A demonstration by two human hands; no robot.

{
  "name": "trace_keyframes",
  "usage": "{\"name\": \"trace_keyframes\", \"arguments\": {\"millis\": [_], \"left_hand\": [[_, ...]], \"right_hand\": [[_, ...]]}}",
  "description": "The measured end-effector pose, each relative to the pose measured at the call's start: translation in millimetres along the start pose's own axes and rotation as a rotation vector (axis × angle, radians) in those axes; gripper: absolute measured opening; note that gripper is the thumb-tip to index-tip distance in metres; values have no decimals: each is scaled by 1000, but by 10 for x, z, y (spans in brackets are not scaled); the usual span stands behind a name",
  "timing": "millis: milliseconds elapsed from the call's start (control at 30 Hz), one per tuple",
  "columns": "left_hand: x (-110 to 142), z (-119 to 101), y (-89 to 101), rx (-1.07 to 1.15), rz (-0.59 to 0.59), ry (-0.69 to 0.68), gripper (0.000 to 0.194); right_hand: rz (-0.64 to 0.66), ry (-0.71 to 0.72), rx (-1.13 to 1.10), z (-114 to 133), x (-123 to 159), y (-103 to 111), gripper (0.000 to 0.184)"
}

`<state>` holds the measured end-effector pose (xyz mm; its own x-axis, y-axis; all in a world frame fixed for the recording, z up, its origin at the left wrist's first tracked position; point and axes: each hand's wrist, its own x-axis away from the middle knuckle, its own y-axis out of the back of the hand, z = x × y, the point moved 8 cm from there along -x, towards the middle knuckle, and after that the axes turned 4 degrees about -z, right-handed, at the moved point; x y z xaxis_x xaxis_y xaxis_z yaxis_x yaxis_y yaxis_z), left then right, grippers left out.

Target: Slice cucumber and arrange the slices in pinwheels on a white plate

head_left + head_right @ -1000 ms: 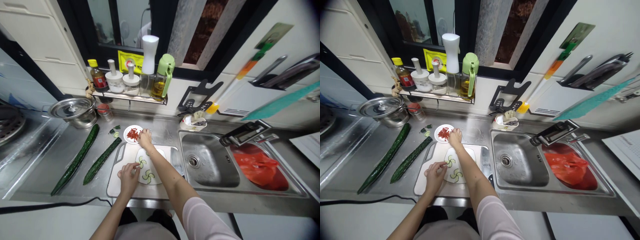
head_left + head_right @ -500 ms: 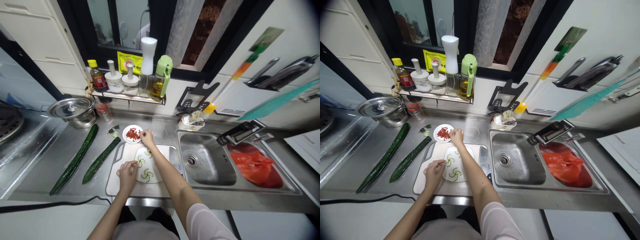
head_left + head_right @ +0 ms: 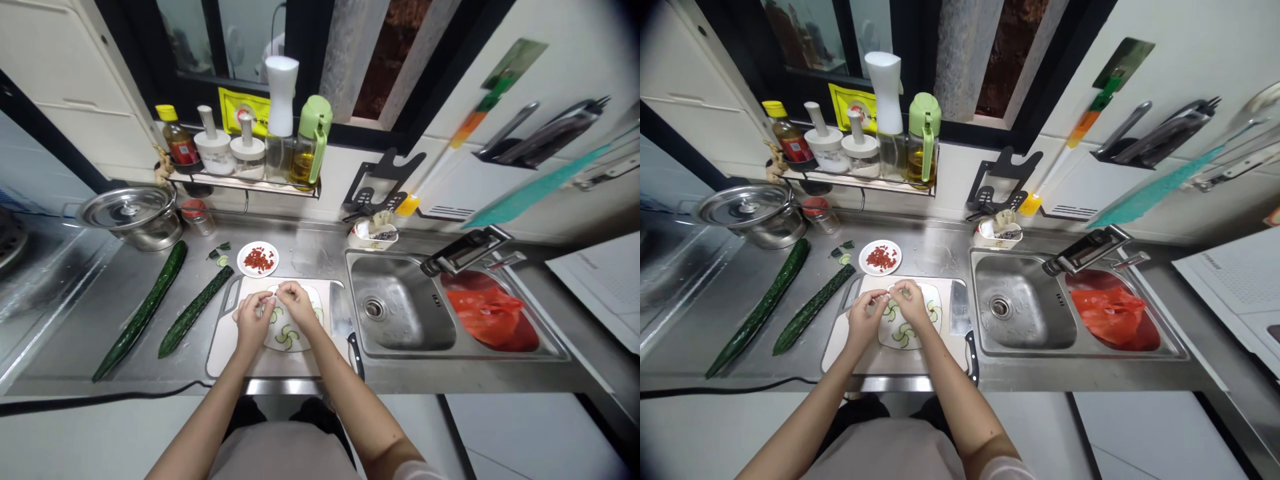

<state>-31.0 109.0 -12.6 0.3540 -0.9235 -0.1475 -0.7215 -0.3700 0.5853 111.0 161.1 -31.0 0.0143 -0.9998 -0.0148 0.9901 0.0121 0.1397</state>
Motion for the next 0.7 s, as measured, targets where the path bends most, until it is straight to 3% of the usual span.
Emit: {"name": "trace_keyframes", "arguments": {"millis": [300, 433, 533, 700], "left_hand": [[54, -94, -50, 17, 77, -57, 18], [75, -75, -43, 29, 105, -51, 17], [95, -74, -36, 29, 127, -42, 17], [144, -114, -43, 0, 158, -61, 16]], "right_hand": [[3, 28, 157, 11, 165, 173, 11], [2, 144, 257, 164, 213, 300, 8], [57, 229, 376, 275, 272, 299, 6], [103, 247, 448, 316, 338, 270, 5]]}}
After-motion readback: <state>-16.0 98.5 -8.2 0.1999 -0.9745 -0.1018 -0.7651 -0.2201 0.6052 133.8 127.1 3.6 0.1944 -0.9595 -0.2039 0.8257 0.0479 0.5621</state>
